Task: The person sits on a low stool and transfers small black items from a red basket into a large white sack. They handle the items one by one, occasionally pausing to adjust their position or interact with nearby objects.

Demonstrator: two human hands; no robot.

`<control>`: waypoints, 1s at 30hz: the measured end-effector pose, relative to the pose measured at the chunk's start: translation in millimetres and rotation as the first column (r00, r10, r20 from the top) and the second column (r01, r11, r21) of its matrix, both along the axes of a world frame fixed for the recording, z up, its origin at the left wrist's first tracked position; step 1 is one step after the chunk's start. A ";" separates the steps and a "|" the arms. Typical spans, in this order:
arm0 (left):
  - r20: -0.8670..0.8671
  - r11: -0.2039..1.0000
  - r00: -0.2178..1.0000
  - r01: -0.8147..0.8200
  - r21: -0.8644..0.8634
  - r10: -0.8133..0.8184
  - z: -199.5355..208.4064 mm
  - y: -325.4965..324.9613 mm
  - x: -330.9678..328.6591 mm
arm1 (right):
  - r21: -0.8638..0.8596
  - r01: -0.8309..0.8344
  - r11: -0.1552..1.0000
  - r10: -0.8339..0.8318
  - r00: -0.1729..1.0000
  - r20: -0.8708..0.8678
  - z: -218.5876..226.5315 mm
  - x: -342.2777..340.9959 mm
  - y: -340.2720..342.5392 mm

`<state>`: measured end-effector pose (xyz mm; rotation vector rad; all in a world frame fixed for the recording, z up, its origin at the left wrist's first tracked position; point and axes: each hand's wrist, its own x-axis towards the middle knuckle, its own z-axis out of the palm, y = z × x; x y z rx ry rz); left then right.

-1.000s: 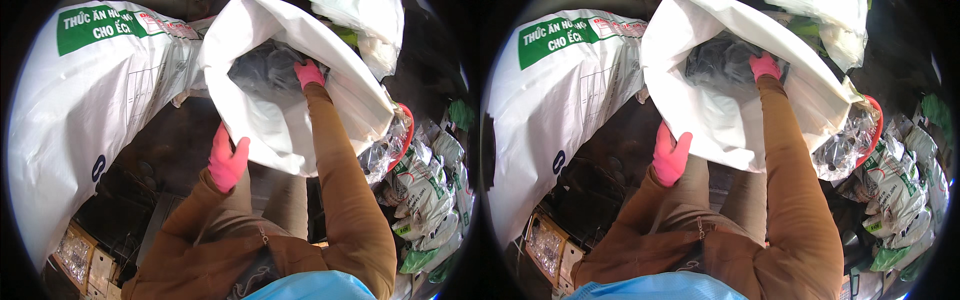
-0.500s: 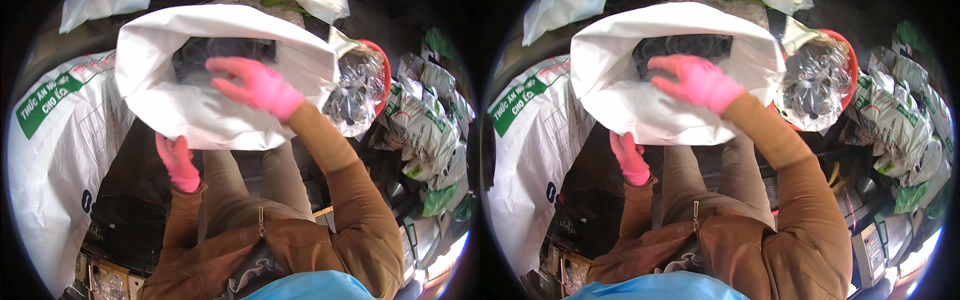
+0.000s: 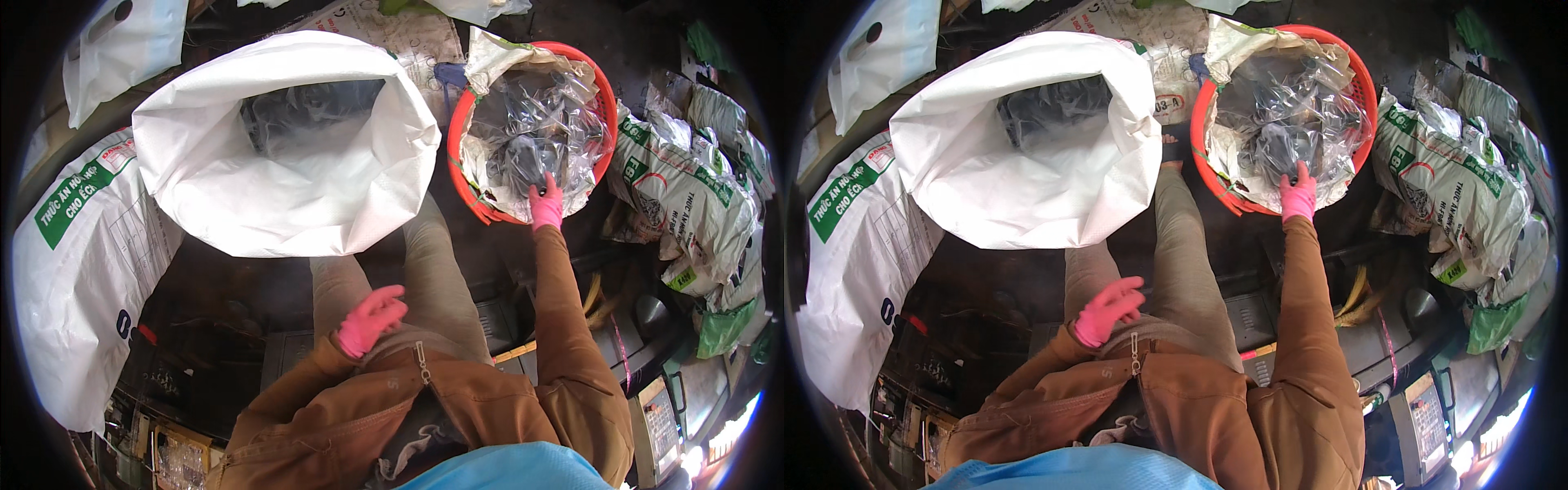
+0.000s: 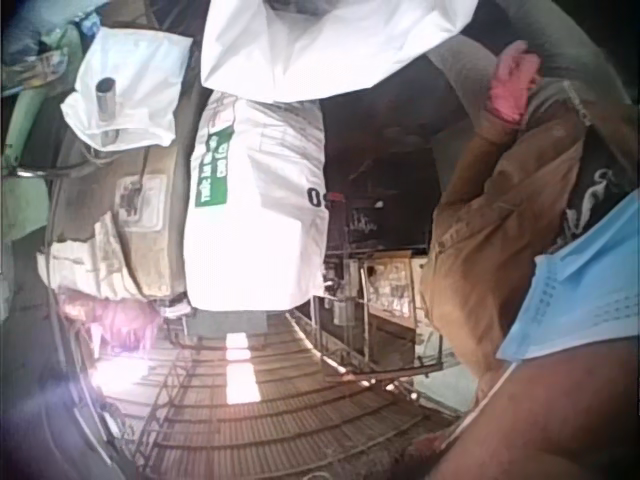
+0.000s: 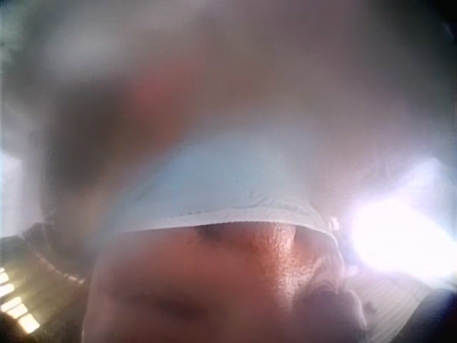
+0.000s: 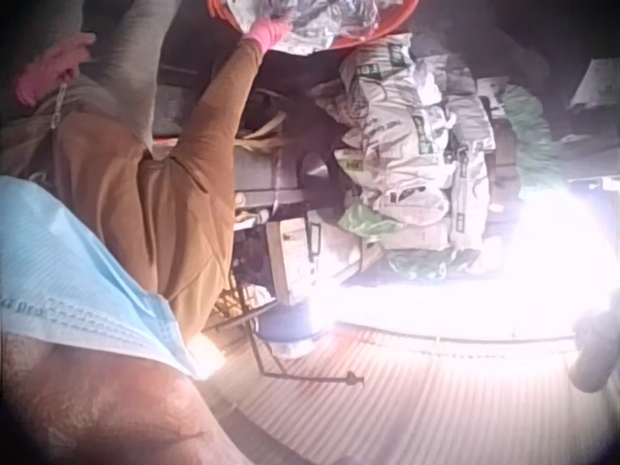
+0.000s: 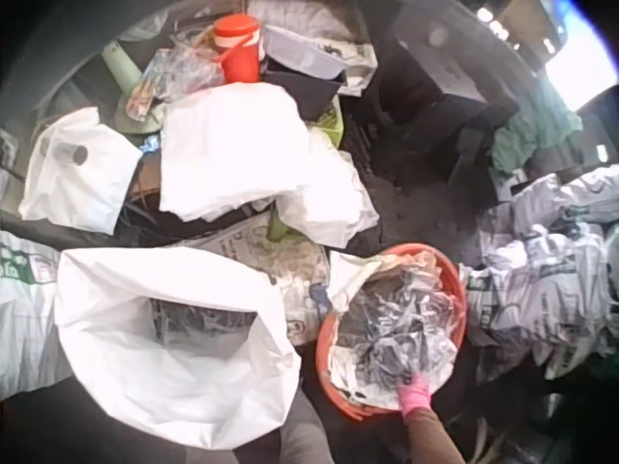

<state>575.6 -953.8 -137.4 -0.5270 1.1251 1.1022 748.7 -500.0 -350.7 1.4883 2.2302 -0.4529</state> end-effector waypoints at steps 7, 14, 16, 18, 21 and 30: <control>-0.806 0.947 0.592 0.264 0.185 -0.008 -9.3 116.0 -34.6 | -0.544 0.241 0.804 -0.525 0.718 -0.457 199.9 -62.8 -8.8; -0.770 0.883 0.596 0.206 0.421 0.227 6.9 112.4 -109.9 | -0.406 -0.494 0.769 -0.098 0.537 -0.838 331.1 -159.8 -74.6; -0.399 0.883 0.871 -0.079 0.463 0.287 -8.4 82.9 -112.6 | 0.038 -0.801 0.597 0.572 0.392 -0.721 338.3 -187.4 -75.0; -0.468 0.855 0.820 -0.050 0.516 0.331 15.2 57.3 -130.8 | 0.249 -0.933 0.258 0.828 0.082 -0.554 334.5 -214.7 -103.4; -0.342 0.840 0.842 -0.213 0.499 0.417 18.3 15.6 -137.4 | 0.471 -0.864 0.176 0.824 -0.132 -0.550 312.1 -252.0 -147.7; -0.618 0.313 -0.438 0.587 -0.746 -0.653 -32.6 -99.0 -156.0 | 0.183 -0.978 0.102 0.821 -0.021 -0.570 182.2 -385.8 -308.6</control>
